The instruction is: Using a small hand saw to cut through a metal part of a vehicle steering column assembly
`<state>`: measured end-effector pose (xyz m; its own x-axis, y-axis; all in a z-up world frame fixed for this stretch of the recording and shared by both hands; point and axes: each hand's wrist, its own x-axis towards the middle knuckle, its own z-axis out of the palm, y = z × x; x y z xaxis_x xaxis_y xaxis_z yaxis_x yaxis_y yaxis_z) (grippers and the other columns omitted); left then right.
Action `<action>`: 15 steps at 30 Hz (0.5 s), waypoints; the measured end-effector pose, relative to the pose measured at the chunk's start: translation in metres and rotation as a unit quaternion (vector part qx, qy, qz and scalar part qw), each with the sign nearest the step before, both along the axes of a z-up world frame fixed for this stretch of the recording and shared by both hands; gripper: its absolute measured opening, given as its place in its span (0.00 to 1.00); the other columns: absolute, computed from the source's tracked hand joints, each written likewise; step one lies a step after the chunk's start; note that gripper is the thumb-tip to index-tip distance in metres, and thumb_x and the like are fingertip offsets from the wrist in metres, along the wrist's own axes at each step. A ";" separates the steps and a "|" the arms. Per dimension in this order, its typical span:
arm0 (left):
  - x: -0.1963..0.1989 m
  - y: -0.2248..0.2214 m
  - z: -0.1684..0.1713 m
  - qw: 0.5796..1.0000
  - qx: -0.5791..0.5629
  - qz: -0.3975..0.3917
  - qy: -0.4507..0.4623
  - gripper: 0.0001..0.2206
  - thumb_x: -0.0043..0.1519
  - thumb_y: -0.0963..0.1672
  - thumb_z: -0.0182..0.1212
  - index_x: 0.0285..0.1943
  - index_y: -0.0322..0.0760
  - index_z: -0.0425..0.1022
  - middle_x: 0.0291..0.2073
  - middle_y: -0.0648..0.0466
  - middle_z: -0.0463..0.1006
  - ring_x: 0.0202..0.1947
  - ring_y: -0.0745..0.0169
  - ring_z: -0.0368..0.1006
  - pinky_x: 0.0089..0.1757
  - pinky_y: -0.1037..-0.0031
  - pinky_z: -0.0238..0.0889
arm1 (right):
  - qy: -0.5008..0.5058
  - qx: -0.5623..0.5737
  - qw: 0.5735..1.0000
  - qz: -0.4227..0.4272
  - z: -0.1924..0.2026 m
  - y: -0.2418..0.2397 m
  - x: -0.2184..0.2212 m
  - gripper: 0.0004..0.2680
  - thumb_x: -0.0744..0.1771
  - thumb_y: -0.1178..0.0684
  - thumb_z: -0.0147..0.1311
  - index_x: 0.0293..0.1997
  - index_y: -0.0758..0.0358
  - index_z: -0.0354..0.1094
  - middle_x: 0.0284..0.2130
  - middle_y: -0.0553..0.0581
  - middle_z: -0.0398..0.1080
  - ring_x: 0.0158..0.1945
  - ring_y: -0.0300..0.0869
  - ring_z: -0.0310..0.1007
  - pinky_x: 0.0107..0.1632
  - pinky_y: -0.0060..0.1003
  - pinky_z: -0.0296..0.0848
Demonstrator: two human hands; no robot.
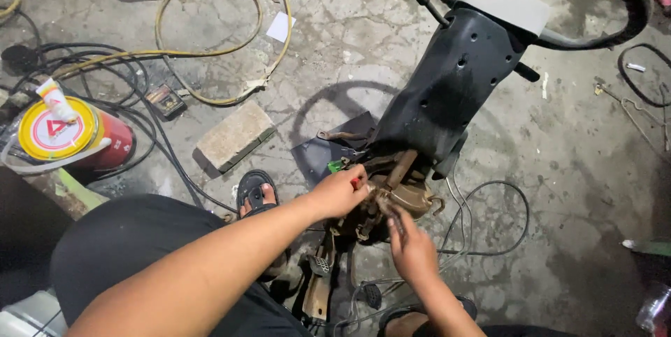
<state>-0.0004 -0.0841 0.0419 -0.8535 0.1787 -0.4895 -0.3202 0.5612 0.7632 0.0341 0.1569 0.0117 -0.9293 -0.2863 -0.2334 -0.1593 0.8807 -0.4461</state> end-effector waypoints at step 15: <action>0.002 0.008 0.030 0.998 -0.044 -0.042 -0.025 0.14 0.70 0.52 0.49 0.57 0.43 0.60 0.33 0.47 0.73 0.30 0.52 0.67 0.31 0.61 0.56 | -0.144 0.132 0.976 0.099 0.006 -0.011 -0.003 0.18 0.71 0.43 0.37 0.70 0.46 0.45 0.25 0.62 0.74 0.26 0.64 0.71 0.28 0.56 0.64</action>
<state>0.0017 -0.0758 0.0720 -0.8119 0.2028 -0.5475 -0.3059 0.6510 0.6947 0.0308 0.1456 0.0181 -0.7467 -0.3481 -0.5668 -0.2390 0.9356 -0.2598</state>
